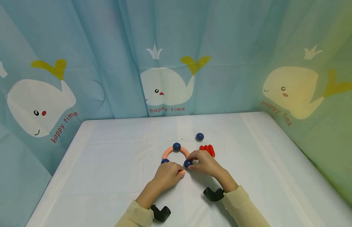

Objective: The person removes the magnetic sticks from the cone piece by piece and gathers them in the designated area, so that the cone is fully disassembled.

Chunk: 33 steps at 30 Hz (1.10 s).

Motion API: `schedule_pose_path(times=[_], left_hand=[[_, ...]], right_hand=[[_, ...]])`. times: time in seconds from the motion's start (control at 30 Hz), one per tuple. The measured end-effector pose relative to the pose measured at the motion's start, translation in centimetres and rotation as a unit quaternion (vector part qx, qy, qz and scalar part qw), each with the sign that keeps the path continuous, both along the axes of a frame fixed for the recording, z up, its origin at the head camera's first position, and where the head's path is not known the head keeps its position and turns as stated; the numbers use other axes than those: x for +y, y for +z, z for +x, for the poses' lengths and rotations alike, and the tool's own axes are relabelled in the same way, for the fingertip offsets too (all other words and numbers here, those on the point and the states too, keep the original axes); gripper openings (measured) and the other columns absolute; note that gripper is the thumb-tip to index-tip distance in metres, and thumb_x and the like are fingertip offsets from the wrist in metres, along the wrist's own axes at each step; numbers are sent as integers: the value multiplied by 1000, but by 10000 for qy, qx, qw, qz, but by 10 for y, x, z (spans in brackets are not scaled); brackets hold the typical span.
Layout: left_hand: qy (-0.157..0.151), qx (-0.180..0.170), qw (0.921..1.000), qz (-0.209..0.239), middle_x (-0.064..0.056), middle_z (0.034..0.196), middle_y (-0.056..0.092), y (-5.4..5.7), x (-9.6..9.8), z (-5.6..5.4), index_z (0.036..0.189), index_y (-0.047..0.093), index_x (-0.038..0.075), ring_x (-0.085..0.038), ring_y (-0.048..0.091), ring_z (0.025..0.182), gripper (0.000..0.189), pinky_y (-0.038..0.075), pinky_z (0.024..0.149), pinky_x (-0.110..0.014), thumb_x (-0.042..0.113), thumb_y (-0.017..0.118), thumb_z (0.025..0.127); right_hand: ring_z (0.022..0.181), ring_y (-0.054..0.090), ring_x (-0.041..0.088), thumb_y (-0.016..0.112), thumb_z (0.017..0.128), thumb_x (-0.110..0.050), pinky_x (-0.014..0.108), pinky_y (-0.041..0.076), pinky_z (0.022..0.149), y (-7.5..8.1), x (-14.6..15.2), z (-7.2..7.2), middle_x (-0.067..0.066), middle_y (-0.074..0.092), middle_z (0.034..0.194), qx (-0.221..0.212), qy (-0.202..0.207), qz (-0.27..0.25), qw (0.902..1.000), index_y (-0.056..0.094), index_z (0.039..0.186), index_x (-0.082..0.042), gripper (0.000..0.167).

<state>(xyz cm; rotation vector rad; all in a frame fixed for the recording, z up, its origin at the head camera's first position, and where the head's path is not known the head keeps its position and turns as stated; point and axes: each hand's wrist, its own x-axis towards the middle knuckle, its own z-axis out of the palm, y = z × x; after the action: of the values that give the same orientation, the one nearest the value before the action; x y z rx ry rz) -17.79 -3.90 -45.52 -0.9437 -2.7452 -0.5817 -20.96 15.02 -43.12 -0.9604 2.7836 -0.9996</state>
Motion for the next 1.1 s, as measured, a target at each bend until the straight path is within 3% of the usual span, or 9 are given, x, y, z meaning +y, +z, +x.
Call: schedule_pose_path(times=[0.73, 0.9, 1.0, 1.1], left_hand=[[61, 84, 9999, -120, 11, 64, 53, -2, 3, 2, 79, 70, 15, -2, 44, 56, 9, 37, 51, -19, 24, 70, 81], [-29, 82, 9999, -114, 11, 63, 51, 1, 4, 4, 77, 68, 16, -3, 44, 56, 10, 36, 51, -19, 25, 69, 82], [-119, 19, 9999, 4, 8, 64, 55, 2, 1, 2, 78, 67, 15, -4, 48, 58, 13, 39, 52, -20, 26, 68, 84], [-102, -166, 9993, 313, 5, 79, 66, 5, -7, -2, 90, 71, 11, -7, 59, 72, 17, 47, 62, -23, 27, 67, 84]], right_hand=[[83, 61, 21, 74, 73, 2, 38, 51, 77, -3, 1, -3, 5, 66, 88, 263, 112, -105, 9995, 68, 90, -1, 19], [88, 62, 23, 75, 71, 4, 39, 50, 79, -3, 1, -3, 8, 66, 92, 551, 84, -95, 9984, 68, 95, 1, 26], [91, 62, 23, 77, 69, 3, 39, 50, 81, -2, 0, -2, 9, 66, 96, 823, 45, -95, 9966, 67, 98, 2, 31], [92, 62, 23, 80, 67, -1, 38, 50, 80, 0, -2, 0, 10, 67, 96, 961, 63, -222, 9951, 67, 98, 3, 34]])
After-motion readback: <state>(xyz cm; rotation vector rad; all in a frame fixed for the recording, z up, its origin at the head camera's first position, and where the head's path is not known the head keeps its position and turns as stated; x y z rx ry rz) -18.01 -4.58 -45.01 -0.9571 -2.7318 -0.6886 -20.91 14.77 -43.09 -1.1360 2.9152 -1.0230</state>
